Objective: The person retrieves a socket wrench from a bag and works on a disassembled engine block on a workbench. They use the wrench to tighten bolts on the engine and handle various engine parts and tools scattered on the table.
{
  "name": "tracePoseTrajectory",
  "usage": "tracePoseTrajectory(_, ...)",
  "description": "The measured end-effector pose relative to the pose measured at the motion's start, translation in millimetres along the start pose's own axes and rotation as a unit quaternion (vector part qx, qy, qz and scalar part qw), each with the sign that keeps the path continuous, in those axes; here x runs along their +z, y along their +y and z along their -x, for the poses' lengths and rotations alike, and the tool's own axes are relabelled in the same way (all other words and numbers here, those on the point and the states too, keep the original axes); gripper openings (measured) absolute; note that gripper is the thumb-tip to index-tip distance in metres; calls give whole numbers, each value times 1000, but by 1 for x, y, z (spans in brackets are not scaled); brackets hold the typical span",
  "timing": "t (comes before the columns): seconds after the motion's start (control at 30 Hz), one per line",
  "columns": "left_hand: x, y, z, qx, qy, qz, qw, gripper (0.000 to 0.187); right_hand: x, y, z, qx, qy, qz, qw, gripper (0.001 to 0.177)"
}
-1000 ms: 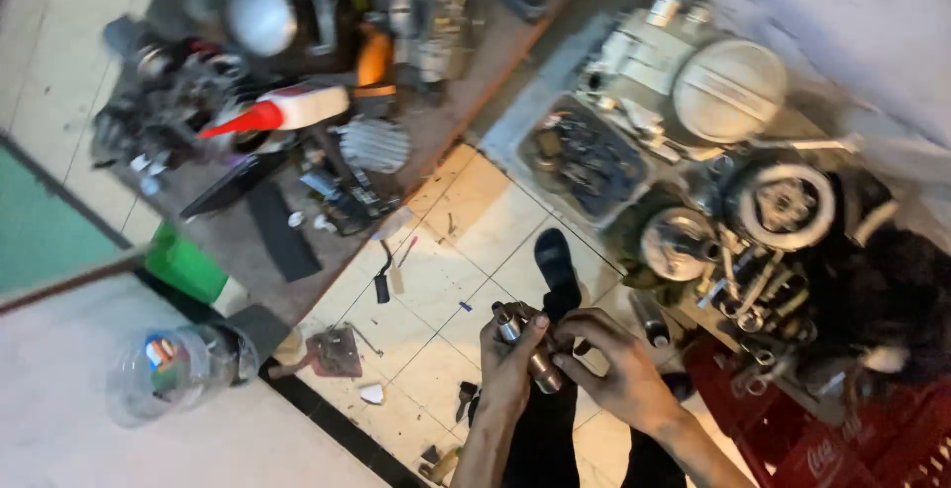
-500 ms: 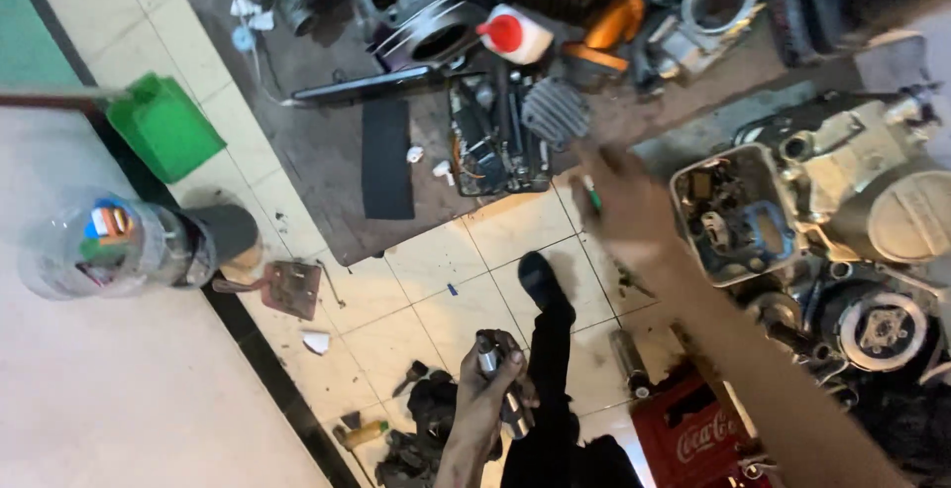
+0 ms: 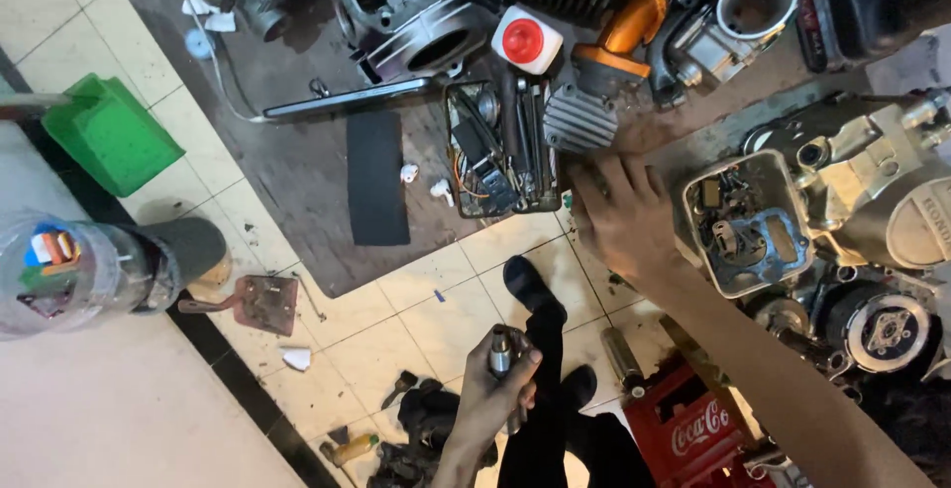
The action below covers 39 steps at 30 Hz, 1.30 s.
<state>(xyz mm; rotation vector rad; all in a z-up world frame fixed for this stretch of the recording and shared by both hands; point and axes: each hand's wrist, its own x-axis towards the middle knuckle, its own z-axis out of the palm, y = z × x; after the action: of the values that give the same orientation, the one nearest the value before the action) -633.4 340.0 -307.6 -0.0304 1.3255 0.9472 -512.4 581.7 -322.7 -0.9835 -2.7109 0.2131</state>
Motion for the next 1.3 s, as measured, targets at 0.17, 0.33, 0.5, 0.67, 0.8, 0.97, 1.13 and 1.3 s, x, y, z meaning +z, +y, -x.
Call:
tracePoseTrajectory(0.17,8,17,-18,-6,5,63,998,15,14,-7,-30,36,-1,-66,997,27)
tracePoseTrajectory(0.33,21,98,-46,110,14,41,993,20,15,-30,-66,79,9,-55,995,42)
tracePoseTrajectory(0.5,21,165,-79,237,24,-205,949,60,5,-23,-100,82,-144,-28,986,76)
tracePoseTrajectory(0.67,14,149,-102,304,44,-387,869,67,-6,-17,-123,119,-273,-1,955,79)
tracePoseTrajectory(0.8,23,136,-103,295,104,-411,856,68,-8,-8,-114,116,-297,-36,947,54)
tracePoseTrajectory(0.97,22,129,-99,290,134,-371,872,58,-19,4,-81,79,-142,-195,967,35)
tracePoseTrajectory(1.13,13,114,-103,301,119,-297,898,54,-28,3,-46,172,-93,-337,921,22)
tracePoseTrajectory(1.3,0,98,-100,362,119,-184,906,45,-19,12,-34,225,95,-228,943,20)
